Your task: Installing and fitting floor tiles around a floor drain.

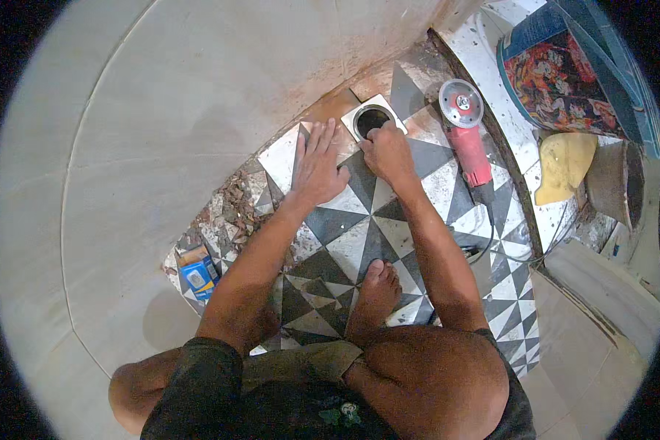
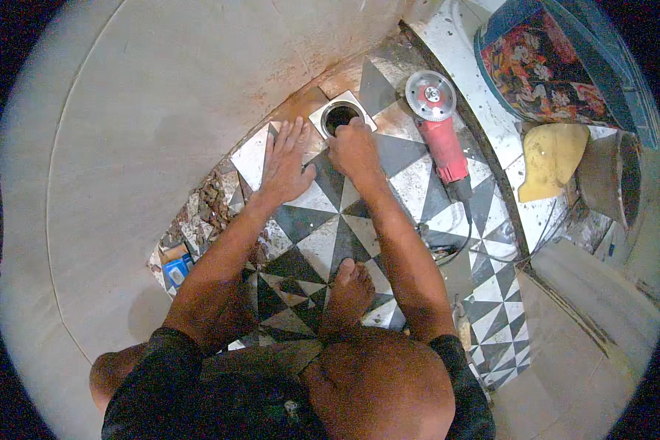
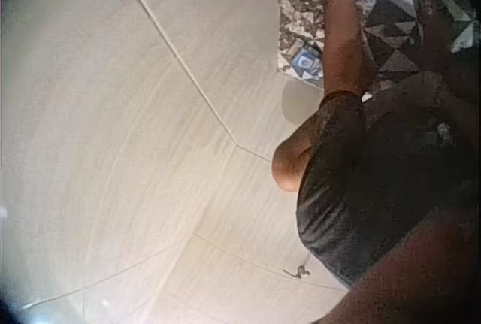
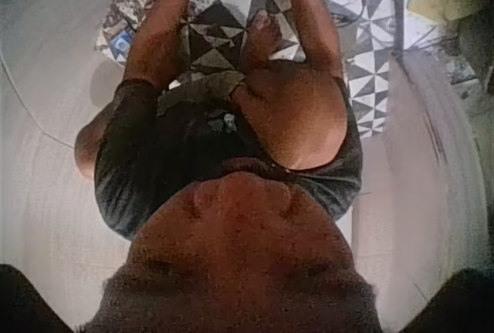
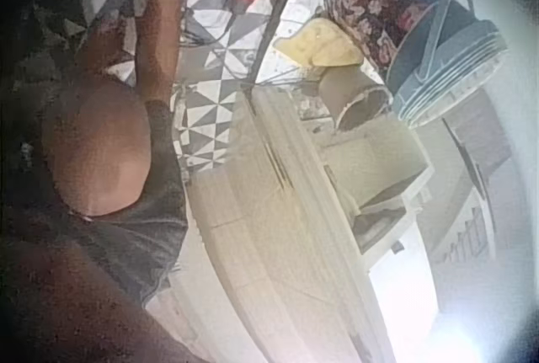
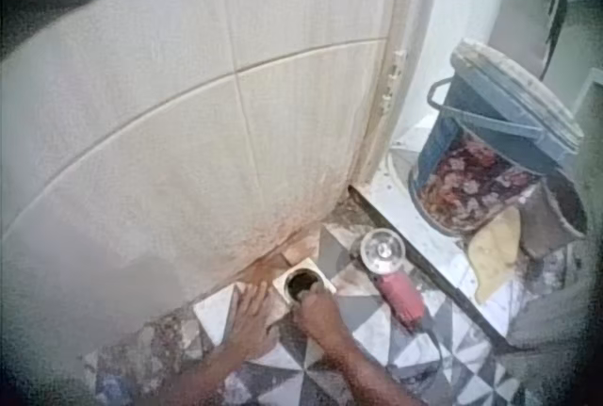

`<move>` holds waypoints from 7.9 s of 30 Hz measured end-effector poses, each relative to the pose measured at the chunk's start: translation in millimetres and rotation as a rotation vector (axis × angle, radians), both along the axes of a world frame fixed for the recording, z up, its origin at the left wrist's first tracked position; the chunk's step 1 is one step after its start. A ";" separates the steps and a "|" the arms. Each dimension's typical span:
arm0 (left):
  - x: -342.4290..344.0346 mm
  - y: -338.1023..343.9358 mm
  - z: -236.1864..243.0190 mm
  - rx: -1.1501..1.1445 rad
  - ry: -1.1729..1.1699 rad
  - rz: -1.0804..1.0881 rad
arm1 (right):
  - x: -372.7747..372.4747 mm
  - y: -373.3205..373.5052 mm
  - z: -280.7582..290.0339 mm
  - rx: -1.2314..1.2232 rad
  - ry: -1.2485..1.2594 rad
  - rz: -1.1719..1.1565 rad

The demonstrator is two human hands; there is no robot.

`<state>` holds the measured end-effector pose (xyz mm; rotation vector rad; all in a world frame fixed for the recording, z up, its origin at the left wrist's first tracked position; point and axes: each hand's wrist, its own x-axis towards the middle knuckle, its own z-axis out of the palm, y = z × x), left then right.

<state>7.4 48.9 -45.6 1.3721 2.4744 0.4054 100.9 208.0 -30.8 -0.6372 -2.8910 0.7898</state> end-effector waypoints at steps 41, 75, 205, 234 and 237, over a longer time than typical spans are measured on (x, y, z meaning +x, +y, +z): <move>-2.1 95.0 19.8 -0.229 -0.228 -0.009 | 37.6 25.1 -2.1 -0.102 0.077 -0.354; -7.0 99.8 35.5 -0.401 -0.292 -0.029 | 13.1 64.6 -10.3 -0.134 0.001 -0.448; -29.7 84.7 6.9 0.021 0.296 0.190 | 158.8 84.1 45.1 -0.057 -0.260 -0.594; 104.1 58.5 109.1 0.563 -1.194 0.348 | 108.5 -16.0 152.6 -0.591 0.053 -0.339; 110.7 56.3 103.1 0.612 -1.215 0.238 | 108.5 -26.6 112.0 -0.701 0.334 -0.504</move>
